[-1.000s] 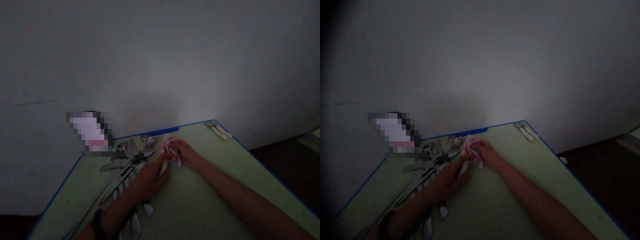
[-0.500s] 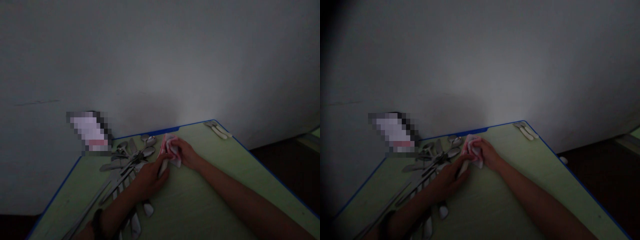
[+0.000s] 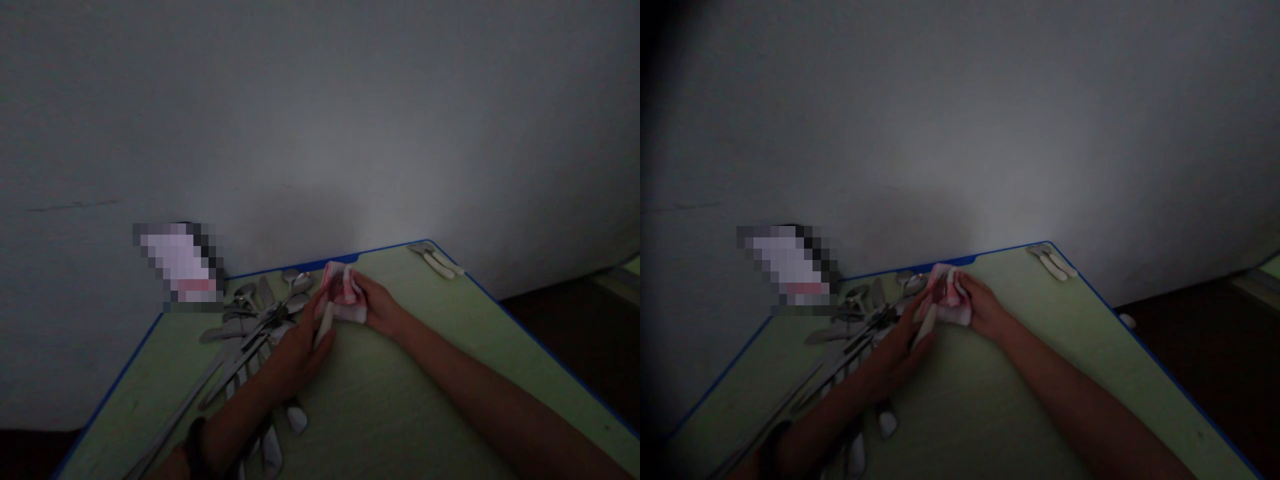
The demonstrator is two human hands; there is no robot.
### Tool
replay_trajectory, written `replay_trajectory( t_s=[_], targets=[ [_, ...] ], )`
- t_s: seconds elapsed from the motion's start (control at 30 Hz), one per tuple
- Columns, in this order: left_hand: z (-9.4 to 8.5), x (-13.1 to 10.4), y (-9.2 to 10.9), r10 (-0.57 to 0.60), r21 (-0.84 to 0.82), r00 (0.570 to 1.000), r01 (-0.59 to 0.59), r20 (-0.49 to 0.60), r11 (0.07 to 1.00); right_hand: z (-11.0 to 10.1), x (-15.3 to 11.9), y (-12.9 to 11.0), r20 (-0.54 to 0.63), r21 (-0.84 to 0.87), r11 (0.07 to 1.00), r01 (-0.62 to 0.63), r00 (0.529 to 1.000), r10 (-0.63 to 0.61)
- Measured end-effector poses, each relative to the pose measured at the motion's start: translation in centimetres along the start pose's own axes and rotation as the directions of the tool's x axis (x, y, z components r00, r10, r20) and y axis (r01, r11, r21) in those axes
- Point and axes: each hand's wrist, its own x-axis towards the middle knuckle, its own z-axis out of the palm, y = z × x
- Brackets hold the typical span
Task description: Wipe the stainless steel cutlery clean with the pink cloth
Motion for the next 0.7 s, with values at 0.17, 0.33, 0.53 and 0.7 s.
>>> replay_trajectory(
  t_s=[0.17, 0.33, 0.53, 0.7],
  targets=[
    [0.13, -0.02, -0.39, 0.055, 0.018, 0.998, -0.055, -0.042, 0.998, 0.01, 0.32, -0.21, -0.006, 0.066, 0.99, -0.127, 0.992, 0.128],
    [0.43, -0.12, -0.74, 0.019, 0.041, 0.997, -0.016, -0.071, 0.999, 0.21, 0.15, -0.4, 0.024, 0.071, 0.992, -0.109, 0.994, 0.108],
    [0.31, -0.06, -0.55, -0.001, 0.167, 1.0, 0.001, 0.001, 0.986, 0.13, -0.14, -0.04, 0.043, -0.051, 0.997, -0.059, 0.997, 0.062],
    [0.11, 0.04, -0.32, 0.065, 0.229, 0.995, -0.081, 0.077, 0.97, -0.09, -0.12, 0.44, 0.027, -0.163, 0.986, 0.037, 0.999, -0.033]
  ],
)
